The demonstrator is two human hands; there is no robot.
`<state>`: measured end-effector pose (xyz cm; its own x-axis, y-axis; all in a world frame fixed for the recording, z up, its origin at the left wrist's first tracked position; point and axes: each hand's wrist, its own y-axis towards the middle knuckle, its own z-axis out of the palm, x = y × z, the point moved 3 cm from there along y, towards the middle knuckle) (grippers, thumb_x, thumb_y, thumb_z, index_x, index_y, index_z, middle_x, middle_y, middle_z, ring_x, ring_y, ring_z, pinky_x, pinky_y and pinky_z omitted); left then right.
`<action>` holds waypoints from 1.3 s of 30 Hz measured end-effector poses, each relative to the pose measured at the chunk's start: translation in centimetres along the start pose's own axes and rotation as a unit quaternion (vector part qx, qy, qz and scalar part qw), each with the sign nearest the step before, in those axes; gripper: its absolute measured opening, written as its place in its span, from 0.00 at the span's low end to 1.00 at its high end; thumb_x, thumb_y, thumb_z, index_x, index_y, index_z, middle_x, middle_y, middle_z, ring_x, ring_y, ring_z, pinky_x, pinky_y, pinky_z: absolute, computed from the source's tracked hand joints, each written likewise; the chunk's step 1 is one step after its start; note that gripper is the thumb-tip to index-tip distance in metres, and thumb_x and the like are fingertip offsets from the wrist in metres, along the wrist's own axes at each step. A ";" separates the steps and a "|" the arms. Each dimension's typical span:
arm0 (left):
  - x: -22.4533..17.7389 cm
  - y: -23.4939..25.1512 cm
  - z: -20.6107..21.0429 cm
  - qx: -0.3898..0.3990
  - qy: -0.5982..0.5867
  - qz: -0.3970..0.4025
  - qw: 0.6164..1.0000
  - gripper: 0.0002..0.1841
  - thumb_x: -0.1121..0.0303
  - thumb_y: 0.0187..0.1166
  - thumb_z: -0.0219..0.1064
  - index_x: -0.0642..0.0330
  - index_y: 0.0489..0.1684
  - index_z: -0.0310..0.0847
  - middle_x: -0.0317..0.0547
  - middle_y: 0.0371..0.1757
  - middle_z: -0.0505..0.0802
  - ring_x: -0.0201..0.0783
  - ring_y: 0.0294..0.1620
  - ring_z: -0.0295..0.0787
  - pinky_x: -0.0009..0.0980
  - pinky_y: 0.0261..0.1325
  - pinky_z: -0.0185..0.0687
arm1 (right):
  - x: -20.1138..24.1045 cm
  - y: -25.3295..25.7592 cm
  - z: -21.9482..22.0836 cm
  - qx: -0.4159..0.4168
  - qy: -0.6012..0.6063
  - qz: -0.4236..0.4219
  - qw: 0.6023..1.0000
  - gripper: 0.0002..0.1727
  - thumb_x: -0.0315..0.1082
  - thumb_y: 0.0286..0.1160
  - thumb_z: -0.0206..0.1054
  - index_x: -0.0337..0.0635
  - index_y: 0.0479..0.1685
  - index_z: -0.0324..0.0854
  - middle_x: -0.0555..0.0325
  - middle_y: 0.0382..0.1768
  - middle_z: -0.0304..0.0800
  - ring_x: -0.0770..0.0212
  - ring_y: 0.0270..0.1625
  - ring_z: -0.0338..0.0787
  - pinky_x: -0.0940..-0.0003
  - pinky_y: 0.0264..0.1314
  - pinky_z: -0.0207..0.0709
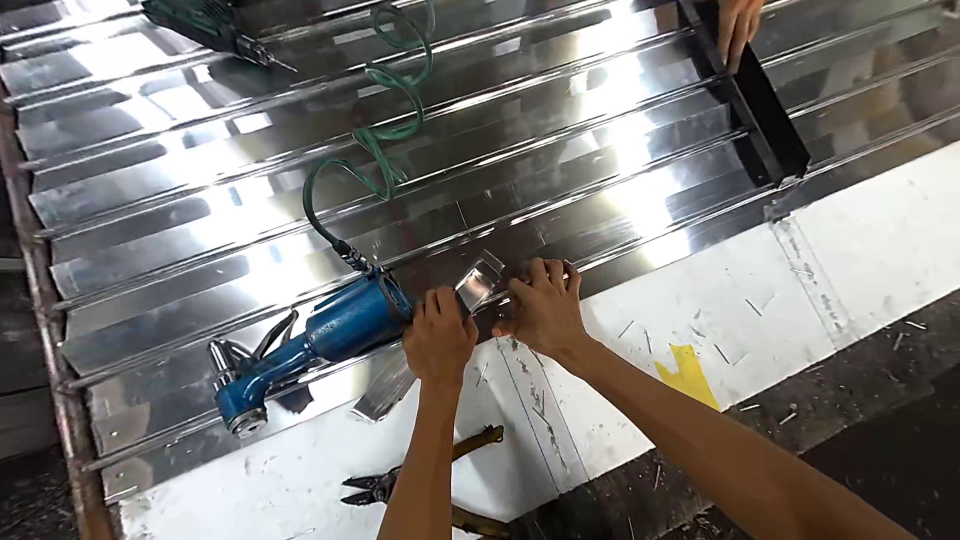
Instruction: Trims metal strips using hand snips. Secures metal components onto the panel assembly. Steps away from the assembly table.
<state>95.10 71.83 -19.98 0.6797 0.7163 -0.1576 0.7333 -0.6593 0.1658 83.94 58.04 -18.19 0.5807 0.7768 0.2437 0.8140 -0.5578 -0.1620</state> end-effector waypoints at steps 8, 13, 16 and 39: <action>-0.2 0.4 -0.1 0.001 0.004 -0.006 1.000 0.17 0.62 0.64 0.70 0.60 0.49 0.84 0.55 0.46 0.92 0.60 0.44 0.92 0.55 0.28 0.80 | -2.1 1.1 -1.0 0.042 -0.013 -0.021 0.999 0.33 0.77 0.39 0.79 0.61 0.35 0.88 0.57 0.59 0.80 0.45 0.73 0.72 0.25 0.80 0.48; 0.0 0.2 -0.4 0.016 0.012 -0.016 1.000 0.17 0.61 0.66 0.71 0.59 0.50 0.81 0.55 0.47 0.91 0.60 0.45 0.92 0.55 0.28 0.80 | -1.9 0.3 -1.0 0.013 0.010 0.003 1.000 0.32 0.75 0.39 0.80 0.63 0.37 0.89 0.56 0.60 0.80 0.44 0.74 0.72 0.23 0.80 0.47; -0.2 0.1 -0.4 0.008 0.012 -0.019 1.000 0.17 0.61 0.67 0.71 0.60 0.50 0.81 0.56 0.46 0.91 0.61 0.45 0.92 0.56 0.29 0.80 | -2.3 0.1 -0.7 0.008 0.004 0.016 1.000 0.34 0.78 0.39 0.78 0.65 0.39 0.89 0.60 0.61 0.79 0.47 0.75 0.71 0.24 0.81 0.45; -0.2 -0.5 0.3 0.039 -0.038 -0.009 0.998 0.25 0.60 0.76 0.63 0.69 0.66 0.78 0.74 0.61 0.87 0.74 0.63 0.85 0.71 0.56 0.79 | -23.1 -32.2 -2.9 -0.235 0.236 0.292 0.897 0.08 0.41 0.73 0.73 0.49 0.39 0.91 0.68 0.33 0.95 0.72 0.36 0.94 0.67 0.44 0.92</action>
<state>94.63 71.93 -20.36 0.6637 0.7108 -0.2329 0.7421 -0.6647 0.0863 44.33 57.23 -15.82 0.7465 0.1644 0.6447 0.2144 -0.9767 0.0009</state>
